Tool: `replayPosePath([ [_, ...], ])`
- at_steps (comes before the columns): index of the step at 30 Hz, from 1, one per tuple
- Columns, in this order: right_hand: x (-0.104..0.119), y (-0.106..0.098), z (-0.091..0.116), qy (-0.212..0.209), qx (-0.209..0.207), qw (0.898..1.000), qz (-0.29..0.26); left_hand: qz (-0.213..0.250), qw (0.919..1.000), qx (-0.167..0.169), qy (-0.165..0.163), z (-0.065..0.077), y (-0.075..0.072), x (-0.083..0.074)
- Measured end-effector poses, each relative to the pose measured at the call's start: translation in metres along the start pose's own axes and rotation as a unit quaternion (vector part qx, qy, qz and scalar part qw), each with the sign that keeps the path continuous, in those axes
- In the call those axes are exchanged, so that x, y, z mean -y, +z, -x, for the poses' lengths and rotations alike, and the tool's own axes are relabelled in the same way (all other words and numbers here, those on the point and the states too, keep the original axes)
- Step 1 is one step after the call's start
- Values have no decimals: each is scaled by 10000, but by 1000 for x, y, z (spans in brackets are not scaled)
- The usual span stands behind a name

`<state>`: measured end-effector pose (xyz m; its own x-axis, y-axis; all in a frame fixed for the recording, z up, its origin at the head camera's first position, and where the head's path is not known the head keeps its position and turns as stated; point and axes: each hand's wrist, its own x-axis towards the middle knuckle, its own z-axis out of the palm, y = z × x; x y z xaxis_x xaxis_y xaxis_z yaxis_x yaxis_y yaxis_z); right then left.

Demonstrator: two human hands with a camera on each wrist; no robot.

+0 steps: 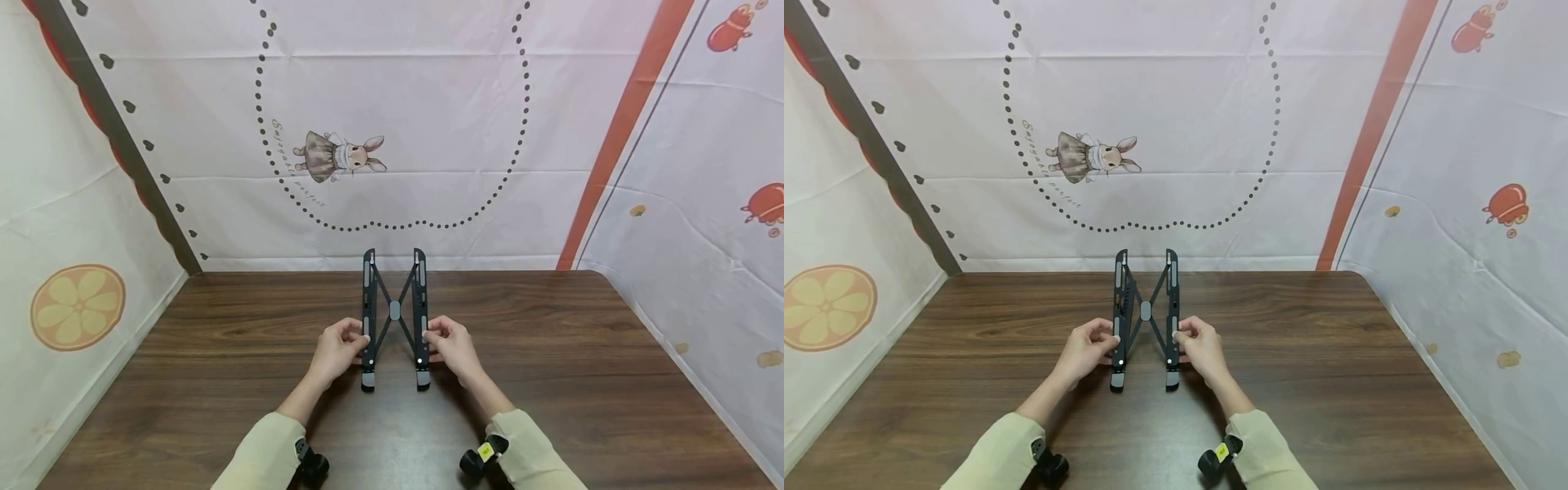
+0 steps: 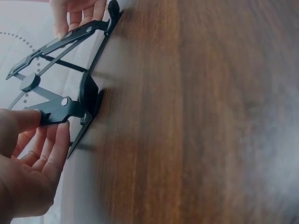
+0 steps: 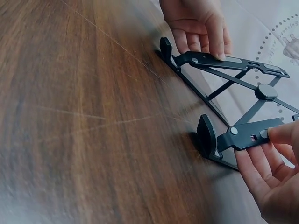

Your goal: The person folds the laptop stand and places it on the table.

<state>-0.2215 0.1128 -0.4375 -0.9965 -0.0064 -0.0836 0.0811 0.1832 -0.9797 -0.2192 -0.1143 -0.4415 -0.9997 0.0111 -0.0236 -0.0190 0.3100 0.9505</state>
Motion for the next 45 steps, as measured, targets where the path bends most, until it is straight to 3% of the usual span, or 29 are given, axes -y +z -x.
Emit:
replayPosePath([
  [24, 4, 14, 1, -126, 123, 9998, 60, -6, 9999, -125, 58, 3, 9, -4],
  [45, 3, 21, 1, -106, 165, 9998, 94, -46, 9999, -3, 100, 2, 21, -7],
])
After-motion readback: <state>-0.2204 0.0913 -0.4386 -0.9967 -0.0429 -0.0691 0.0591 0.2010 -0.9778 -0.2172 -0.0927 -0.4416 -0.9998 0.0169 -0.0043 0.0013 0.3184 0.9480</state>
